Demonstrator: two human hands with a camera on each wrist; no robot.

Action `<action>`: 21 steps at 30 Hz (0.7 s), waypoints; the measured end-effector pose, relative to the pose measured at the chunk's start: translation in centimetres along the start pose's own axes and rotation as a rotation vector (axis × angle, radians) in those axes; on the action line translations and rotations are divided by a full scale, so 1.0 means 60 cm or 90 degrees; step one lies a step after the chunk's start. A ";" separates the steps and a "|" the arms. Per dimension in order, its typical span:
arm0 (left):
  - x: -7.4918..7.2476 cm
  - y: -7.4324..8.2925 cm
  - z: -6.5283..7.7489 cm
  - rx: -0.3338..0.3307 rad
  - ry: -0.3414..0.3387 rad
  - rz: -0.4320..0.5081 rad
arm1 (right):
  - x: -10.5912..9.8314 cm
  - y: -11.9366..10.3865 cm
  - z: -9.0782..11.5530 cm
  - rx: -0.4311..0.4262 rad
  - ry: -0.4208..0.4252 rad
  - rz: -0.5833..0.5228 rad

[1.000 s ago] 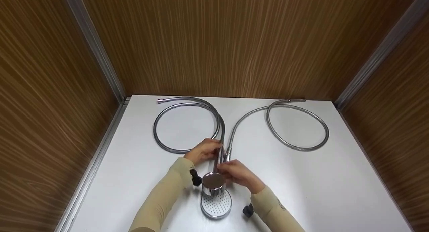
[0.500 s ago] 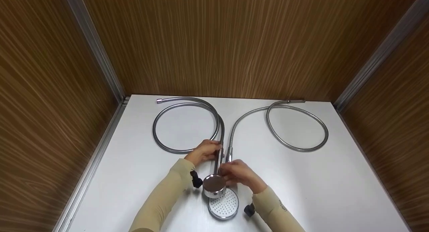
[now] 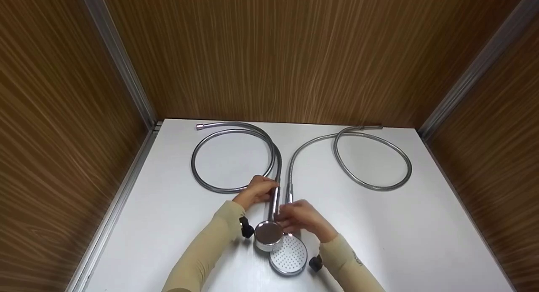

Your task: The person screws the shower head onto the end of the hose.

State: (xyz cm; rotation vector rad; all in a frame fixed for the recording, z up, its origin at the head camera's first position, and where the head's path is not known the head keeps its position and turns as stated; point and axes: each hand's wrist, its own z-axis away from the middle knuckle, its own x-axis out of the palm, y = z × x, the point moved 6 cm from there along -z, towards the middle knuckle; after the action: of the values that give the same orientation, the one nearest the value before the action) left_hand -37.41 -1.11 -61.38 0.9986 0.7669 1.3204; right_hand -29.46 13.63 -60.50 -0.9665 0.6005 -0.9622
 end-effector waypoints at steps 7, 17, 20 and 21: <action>0.000 0.004 0.005 -0.006 -0.005 0.014 | -0.005 -0.001 0.000 -0.005 0.002 0.006; -0.003 0.011 0.012 0.010 0.049 -0.053 | -0.015 -0.002 0.000 -0.006 0.017 0.000; 0.001 0.015 0.015 0.022 0.064 -0.082 | -0.016 -0.004 0.001 -0.009 0.017 0.001; 0.002 0.016 0.017 0.025 0.068 -0.091 | -0.017 -0.004 0.001 -0.008 0.018 0.000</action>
State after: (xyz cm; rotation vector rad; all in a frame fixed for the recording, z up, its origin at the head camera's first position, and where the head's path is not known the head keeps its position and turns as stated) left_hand -36.87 -1.18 -60.07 0.8929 0.9316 1.2465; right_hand -29.96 14.51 -60.25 -0.9661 0.6308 -0.9743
